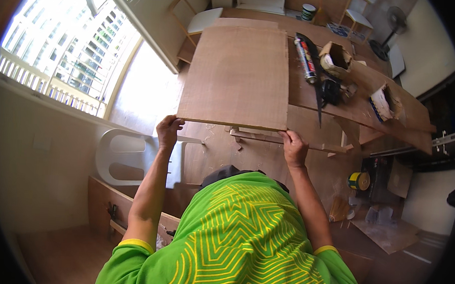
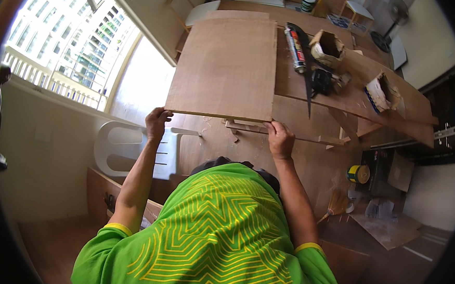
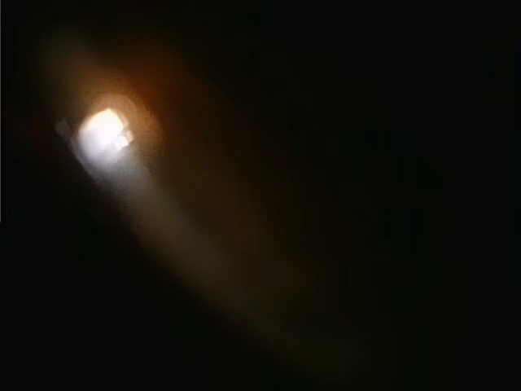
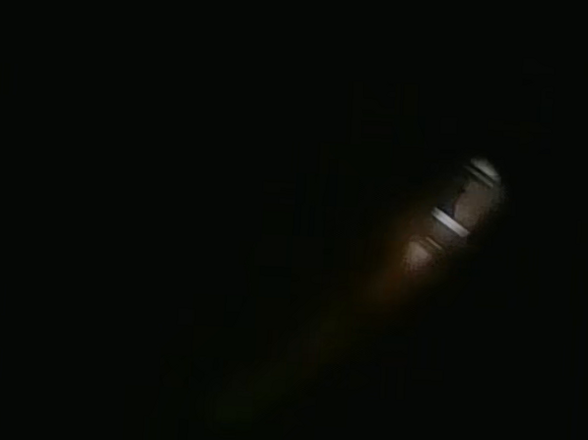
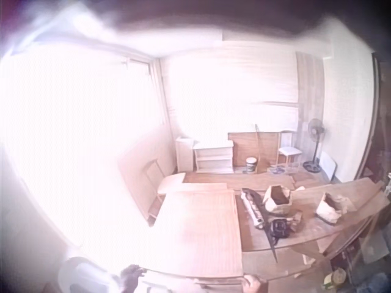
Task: The person repeatedly picks up a large flat wooden panel and aligns it with a wooden frame on the floor, then sets it down. This cycle of lifting, aligning, and placing the panel is repeated multiple times. A second person briefly enters the frame and hands over another panel.
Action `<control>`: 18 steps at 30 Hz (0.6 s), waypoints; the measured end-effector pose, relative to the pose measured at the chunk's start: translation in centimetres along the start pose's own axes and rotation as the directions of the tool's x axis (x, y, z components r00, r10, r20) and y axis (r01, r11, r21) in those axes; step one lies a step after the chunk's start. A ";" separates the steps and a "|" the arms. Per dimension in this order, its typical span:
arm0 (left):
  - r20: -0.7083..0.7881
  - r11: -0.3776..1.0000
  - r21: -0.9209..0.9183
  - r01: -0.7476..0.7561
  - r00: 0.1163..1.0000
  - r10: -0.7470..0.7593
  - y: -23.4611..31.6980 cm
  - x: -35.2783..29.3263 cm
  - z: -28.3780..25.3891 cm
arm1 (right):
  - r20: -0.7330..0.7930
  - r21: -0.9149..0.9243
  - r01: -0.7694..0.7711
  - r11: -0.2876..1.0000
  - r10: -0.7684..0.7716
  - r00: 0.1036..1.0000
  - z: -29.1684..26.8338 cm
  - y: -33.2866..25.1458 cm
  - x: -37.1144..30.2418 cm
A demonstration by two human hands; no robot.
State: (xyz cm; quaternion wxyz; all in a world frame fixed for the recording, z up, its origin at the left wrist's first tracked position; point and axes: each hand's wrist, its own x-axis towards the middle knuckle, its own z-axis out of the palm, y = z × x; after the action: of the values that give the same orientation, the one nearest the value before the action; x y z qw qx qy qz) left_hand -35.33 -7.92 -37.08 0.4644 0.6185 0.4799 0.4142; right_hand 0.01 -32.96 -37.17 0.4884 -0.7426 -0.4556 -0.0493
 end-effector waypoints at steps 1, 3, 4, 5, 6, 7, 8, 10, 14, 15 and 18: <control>0.010 0.999 0.031 0.032 0.999 -0.032 0.2 0.3 -0.2 | -0.003 0.009 0.010 1.000 -0.010 1.000 0.1 0.1 0.1; 0.035 0.987 0.160 -0.030 0.999 0.025 0.3 0.4 -0.5 | -0.007 0.024 0.001 1.000 -0.001 1.000 0.1 0.1 0.0; 0.052 0.984 0.174 -0.039 0.998 0.030 0.3 0.6 -0.6 | -0.005 0.031 -0.005 1.000 0.005 1.000 0.0 0.1 0.0; 0.048 0.985 0.169 -0.034 0.998 0.026 0.3 0.6 -0.6 | -0.003 0.044 -0.004 0.999 0.004 1.000 0.0 0.1 0.0; 0.052 0.986 0.164 -0.035 0.998 0.027 0.2 0.6 -0.7 | -0.014 0.022 0.024 0.999 -0.024 1.000 0.0 0.1 -0.1; 0.057 0.987 0.159 -0.036 0.998 0.027 0.1 0.6 -0.7 | -0.007 0.019 0.030 0.999 -0.030 1.000 0.0 0.2 0.0; 0.068 0.983 0.173 -0.066 0.996 0.055 0.0 0.7 -0.8 | -0.001 0.015 0.035 0.999 -0.035 0.999 0.0 0.3 0.0; 0.057 0.994 0.105 -0.034 0.998 0.028 -0.5 0.7 -0.7 | 0.007 0.019 0.036 0.999 -0.037 0.999 0.0 0.5 0.0; 0.004 0.999 0.006 -0.035 0.999 0.035 -1.7 0.7 -0.1 | -0.005 0.000 0.040 0.999 -0.040 0.999 0.3 1.0 -0.2; -0.007 0.999 -0.012 -0.040 0.999 0.040 -2.0 0.6 0.1 | -0.005 -0.003 0.037 0.999 -0.037 0.999 0.3 1.1 -0.3; -0.065 0.995 -0.073 -0.071 0.996 0.066 -2.7 0.1 0.7 | 0.010 -0.003 0.011 1.000 -0.011 1.000 0.3 1.4 -0.6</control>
State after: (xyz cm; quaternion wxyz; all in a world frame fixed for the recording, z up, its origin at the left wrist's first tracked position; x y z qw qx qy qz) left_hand -35.19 -7.63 -39.83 0.4575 0.6035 0.4568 0.4668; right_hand 0.55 -33.26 -38.63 0.4846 -0.7410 -0.4622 -0.0491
